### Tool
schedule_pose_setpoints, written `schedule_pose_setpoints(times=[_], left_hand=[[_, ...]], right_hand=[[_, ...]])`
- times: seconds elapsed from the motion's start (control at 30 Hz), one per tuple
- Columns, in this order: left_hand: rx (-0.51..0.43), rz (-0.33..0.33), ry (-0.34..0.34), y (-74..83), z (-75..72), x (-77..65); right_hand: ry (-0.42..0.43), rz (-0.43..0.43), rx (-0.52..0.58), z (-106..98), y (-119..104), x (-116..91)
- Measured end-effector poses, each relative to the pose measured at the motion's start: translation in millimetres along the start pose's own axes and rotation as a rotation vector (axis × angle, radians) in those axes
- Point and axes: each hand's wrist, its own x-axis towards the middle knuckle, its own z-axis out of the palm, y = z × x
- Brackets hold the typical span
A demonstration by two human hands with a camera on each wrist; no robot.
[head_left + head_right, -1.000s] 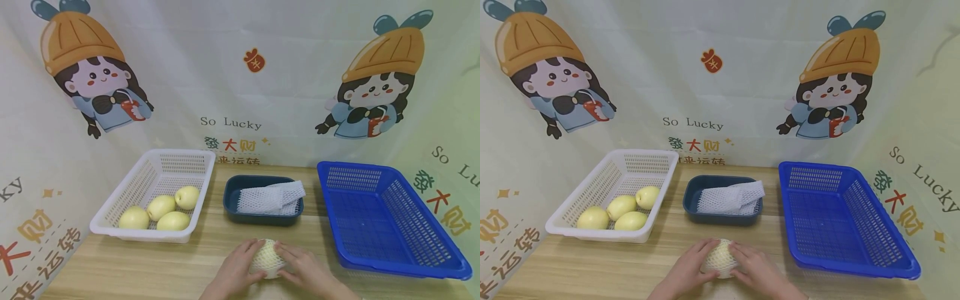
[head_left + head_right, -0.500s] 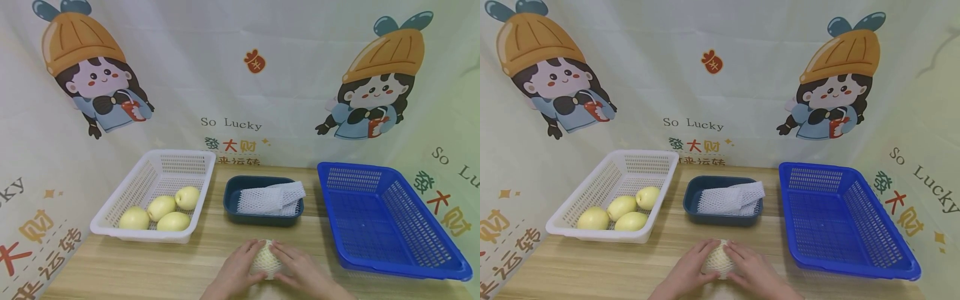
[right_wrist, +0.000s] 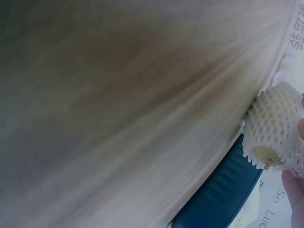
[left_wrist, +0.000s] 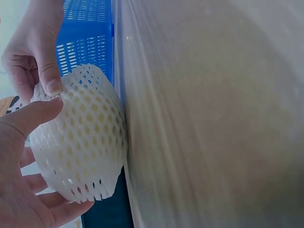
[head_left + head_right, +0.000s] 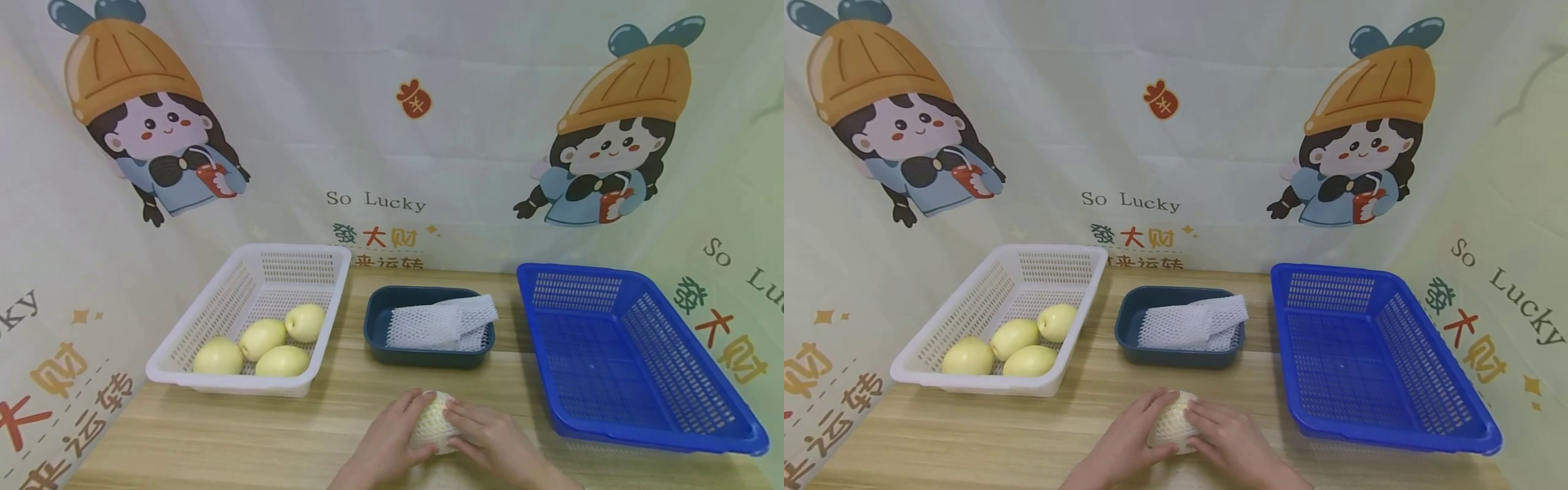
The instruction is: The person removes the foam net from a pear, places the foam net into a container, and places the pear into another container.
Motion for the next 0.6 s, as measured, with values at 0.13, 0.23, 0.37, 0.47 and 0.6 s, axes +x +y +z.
schedule_pose_setpoints(times=[0.13,0.23,0.37,0.47,0.6], left_hand=[[-0.004,-0.013,-0.01,1.3,0.1,0.4],[-0.004,-0.02,-0.023,1.6,0.2,0.7],[-0.004,-0.026,-0.036,2.1,1.4,1.1],[-0.009,-0.031,-0.034,2.2,1.8,1.7],[-0.023,-0.035,-0.014,0.1,0.9,1.1]], right_hand=[[-0.052,0.066,-0.02,-2.4,-1.1,-2.1],[-0.125,0.132,-0.026,-3.9,-1.7,-4.8],[-0.197,0.197,-0.026,-4.1,-2.0,-8.5],[-0.191,0.197,-0.042,-3.1,-1.2,-9.8],[-0.109,0.133,-0.054,-2.7,1.0,-8.7]])
